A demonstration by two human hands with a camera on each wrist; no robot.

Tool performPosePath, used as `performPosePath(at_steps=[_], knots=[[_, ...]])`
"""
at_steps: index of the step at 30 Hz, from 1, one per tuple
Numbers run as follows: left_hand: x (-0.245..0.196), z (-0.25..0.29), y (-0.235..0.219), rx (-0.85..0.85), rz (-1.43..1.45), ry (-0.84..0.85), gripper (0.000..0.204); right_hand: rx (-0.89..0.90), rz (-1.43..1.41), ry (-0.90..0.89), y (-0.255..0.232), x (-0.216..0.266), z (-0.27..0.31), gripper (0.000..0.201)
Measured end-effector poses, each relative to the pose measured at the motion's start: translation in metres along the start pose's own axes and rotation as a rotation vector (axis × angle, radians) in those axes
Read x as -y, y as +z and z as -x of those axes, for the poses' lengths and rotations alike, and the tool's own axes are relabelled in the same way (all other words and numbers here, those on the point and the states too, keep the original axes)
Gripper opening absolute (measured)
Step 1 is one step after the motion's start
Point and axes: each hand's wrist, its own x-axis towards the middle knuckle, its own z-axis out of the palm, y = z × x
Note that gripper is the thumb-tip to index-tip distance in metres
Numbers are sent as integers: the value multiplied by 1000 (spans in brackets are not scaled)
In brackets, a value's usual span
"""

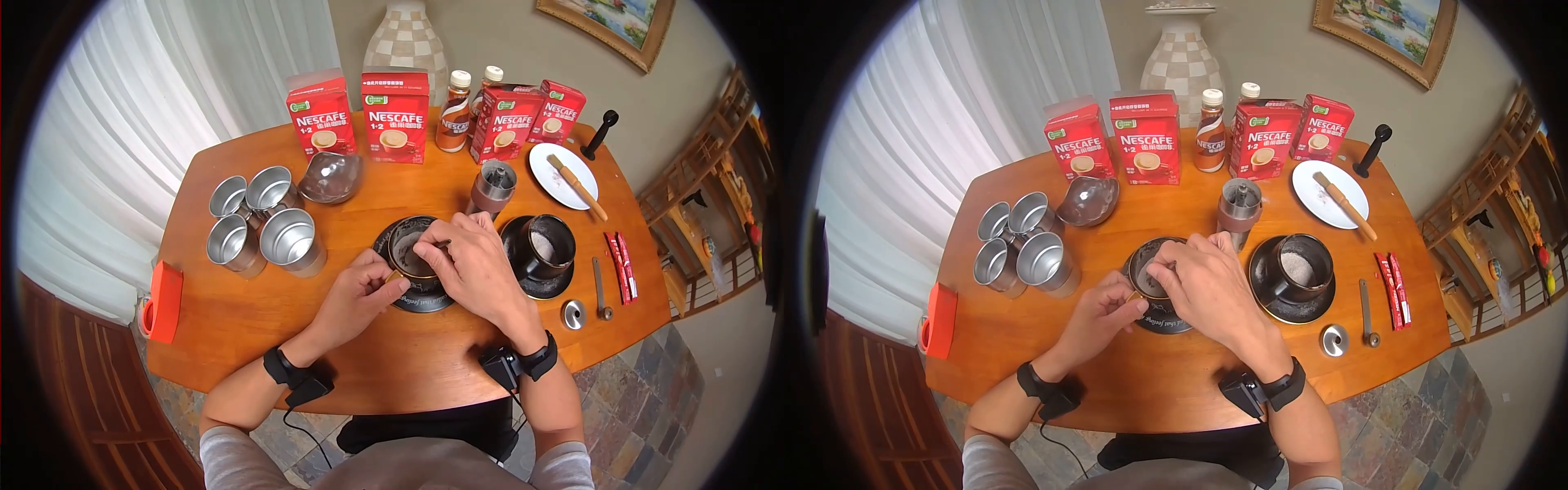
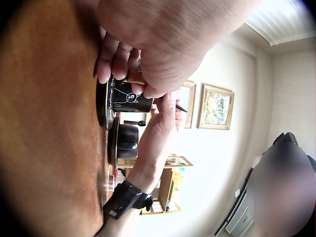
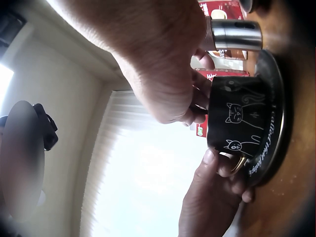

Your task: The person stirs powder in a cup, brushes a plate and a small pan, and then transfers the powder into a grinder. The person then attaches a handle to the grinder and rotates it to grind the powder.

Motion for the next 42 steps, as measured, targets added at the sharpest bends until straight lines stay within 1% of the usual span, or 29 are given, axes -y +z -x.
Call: performPosePath(at_steps=[14, 20, 23, 28, 31, 32, 35, 38, 42], knots=[[-2, 0, 1, -2, 24, 5, 19, 22, 8, 23, -1, 0, 0, 15], [0, -1, 0, -7, -3, 24, 20, -2, -6, -12, 1, -1, 1, 14], [0, -1, 0, -6, -7, 24, 21, 7, 18, 15, 2, -3, 0, 14], [0, -1, 1, -12, -1, 5, 20, 44, -20, 25, 1, -4, 0, 13], [-3, -1, 6, -53, 47, 24, 30, 36, -14, 28, 2, -6, 0, 15], [-3, -1, 6, -52, 47, 24, 30, 29, -8, 30, 2, -7, 0, 15], [-2, -1, 5, -56, 43, 26, 30, 107, -44, 59, -6, -1, -2, 17], [0, -2, 5, -54, 35, 36, 30, 40, -28, 36, 1, -5, 0, 17], [-3, -1, 6, -54, 49, 31, 29, 86, -64, 30, -1, -4, 0, 16]])
